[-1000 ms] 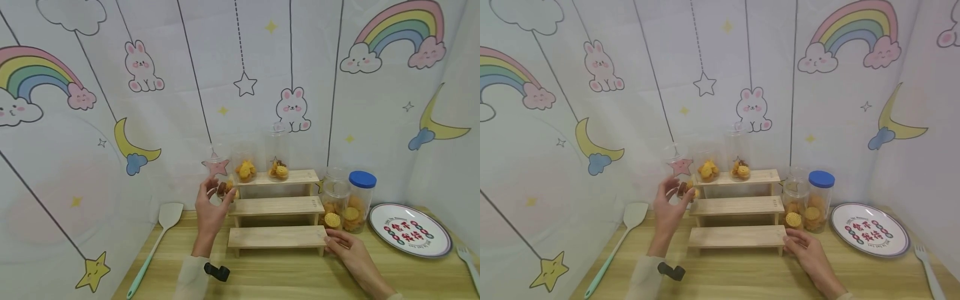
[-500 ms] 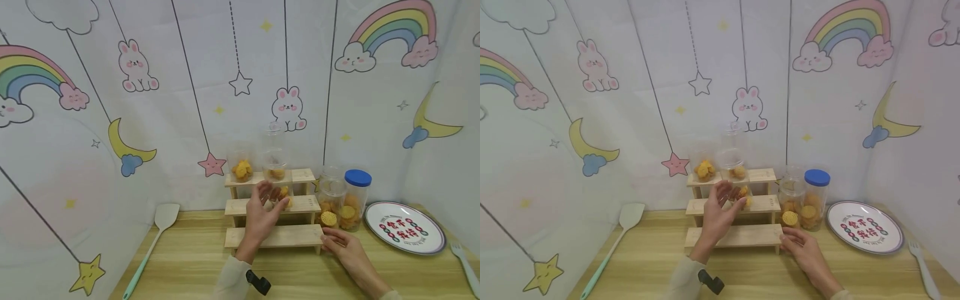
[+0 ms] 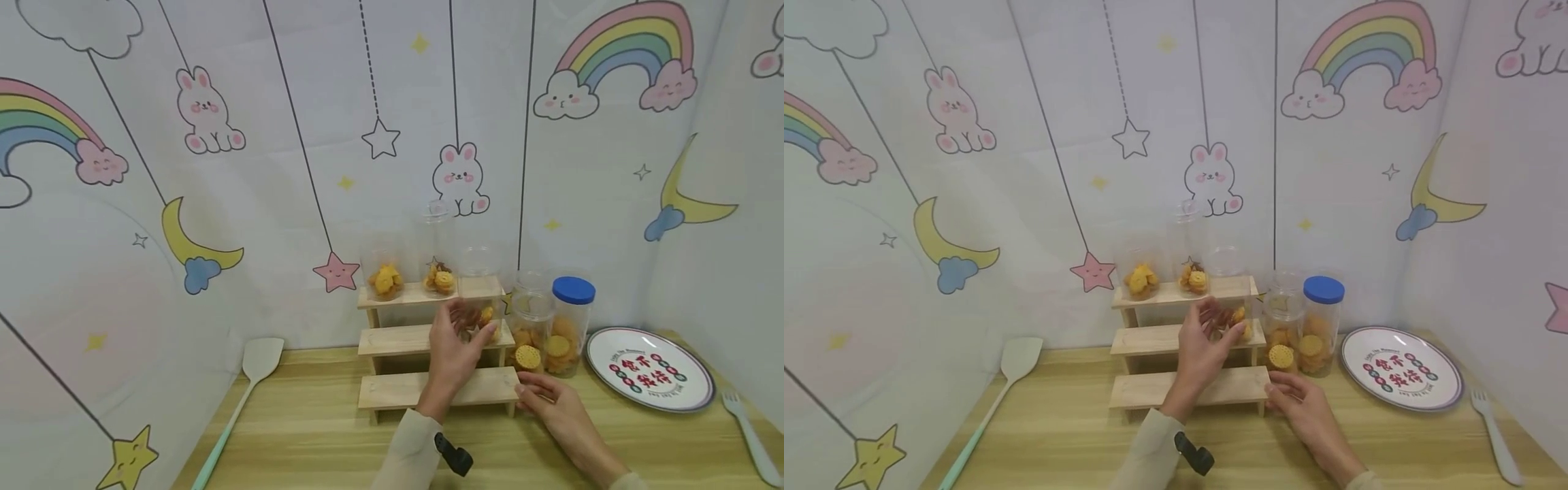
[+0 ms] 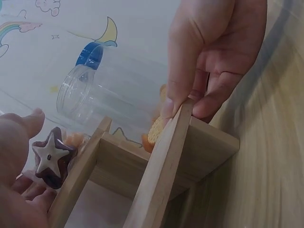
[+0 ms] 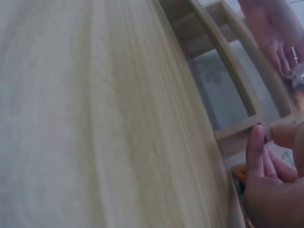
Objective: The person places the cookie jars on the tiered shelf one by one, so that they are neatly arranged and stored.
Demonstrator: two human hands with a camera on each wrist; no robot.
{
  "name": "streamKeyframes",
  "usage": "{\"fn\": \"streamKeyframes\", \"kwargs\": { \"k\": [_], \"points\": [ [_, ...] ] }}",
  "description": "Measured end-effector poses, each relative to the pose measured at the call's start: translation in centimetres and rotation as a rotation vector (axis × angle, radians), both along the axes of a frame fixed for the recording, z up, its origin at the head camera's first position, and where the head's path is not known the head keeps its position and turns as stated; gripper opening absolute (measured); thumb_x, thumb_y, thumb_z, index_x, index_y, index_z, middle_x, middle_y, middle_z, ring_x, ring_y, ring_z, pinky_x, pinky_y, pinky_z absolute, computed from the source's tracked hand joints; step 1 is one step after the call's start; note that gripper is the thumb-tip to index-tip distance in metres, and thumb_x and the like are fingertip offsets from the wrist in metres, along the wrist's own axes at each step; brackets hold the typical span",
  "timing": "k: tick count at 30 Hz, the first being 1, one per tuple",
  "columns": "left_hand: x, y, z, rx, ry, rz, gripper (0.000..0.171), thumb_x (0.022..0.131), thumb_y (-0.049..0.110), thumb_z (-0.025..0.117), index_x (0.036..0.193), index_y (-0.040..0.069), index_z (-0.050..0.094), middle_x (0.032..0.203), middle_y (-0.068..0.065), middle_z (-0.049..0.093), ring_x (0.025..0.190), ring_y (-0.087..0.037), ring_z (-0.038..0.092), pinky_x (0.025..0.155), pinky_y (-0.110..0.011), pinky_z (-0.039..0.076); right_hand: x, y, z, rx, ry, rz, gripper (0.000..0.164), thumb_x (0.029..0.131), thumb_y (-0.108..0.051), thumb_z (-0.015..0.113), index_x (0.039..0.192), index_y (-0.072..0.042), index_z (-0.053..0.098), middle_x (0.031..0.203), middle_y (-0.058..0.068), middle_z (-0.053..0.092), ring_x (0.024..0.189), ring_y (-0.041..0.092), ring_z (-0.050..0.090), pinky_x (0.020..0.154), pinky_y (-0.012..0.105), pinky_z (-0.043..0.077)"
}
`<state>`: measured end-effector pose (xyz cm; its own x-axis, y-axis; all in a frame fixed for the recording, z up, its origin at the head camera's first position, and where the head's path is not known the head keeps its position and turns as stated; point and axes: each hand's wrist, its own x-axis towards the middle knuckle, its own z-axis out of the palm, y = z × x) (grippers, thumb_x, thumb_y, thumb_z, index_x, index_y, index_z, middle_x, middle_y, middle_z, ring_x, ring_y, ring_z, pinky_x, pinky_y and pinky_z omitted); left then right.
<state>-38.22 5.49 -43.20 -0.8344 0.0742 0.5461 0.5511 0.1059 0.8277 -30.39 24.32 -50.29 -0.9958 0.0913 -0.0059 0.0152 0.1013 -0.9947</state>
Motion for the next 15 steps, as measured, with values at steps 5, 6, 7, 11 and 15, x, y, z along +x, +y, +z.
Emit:
{"fn": "streamKeyframes", "kwargs": {
  "k": [5,6,7,11,15],
  "points": [
    [-0.03,0.36,0.19,-0.01,0.001,0.018,0.066,0.085,0.035,0.081,0.139,0.019,0.046,0.131,-0.001,0.056,0.115,-0.012,0.064,0.103,-0.028,0.053,-0.04,-0.08,0.15,-0.008,-0.007,-0.004,0.054,0.094,-0.028,0.072,0.137,0.0,0.056,0.108,0.009,0.071,0.093,0.014,0.071,0.084,0.029,0.061],
    [-0.04,0.41,0.21,-0.013,0.001,0.023,0.066,0.085,0.035,0.081,0.139,0.019,0.046,0.131,-0.001,0.056,0.116,-0.012,0.064,0.103,-0.028,0.053,-0.04,-0.1,0.17,-0.01,-0.011,-0.003,0.055,0.094,-0.029,0.072,0.137,0.0,0.056,0.108,0.009,0.071,0.094,0.013,0.071,0.085,0.029,0.061],
    [-0.05,0.46,0.21,-0.016,0.001,0.027,0.066,0.085,0.034,0.081,0.139,0.019,0.046,0.132,-0.001,0.056,0.117,-0.012,0.063,0.104,-0.028,0.052,-0.05,-0.1,0.18,-0.012,-0.015,-0.004,0.055,0.094,-0.029,0.073,0.137,0.0,0.056,0.109,0.009,0.071,0.094,0.013,0.071,0.085,0.029,0.061],
    [-0.09,0.65,0.18,-0.018,0.008,0.036,0.065,0.085,0.032,0.082,0.139,0.018,0.047,0.132,-0.002,0.056,0.118,-0.014,0.063,0.105,-0.029,0.052,-0.09,-0.06,0.17,-0.019,-0.028,-0.002,0.056,0.094,-0.03,0.072,0.138,0.0,0.055,0.111,0.009,0.07,0.096,0.011,0.07,0.086,0.028,0.061],
    [-0.08,0.85,0.14,-0.031,0.022,0.052,0.065,0.085,0.032,0.082,0.138,0.017,0.048,0.129,-0.003,0.058,0.118,-0.015,0.064,0.104,-0.03,0.053,-0.06,-0.04,0.12,-0.017,-0.034,-0.003,0.056,0.094,-0.03,0.073,0.138,0.0,0.055,0.111,0.009,0.07,0.096,0.011,0.07,0.086,0.028,0.061]
  ]
}}
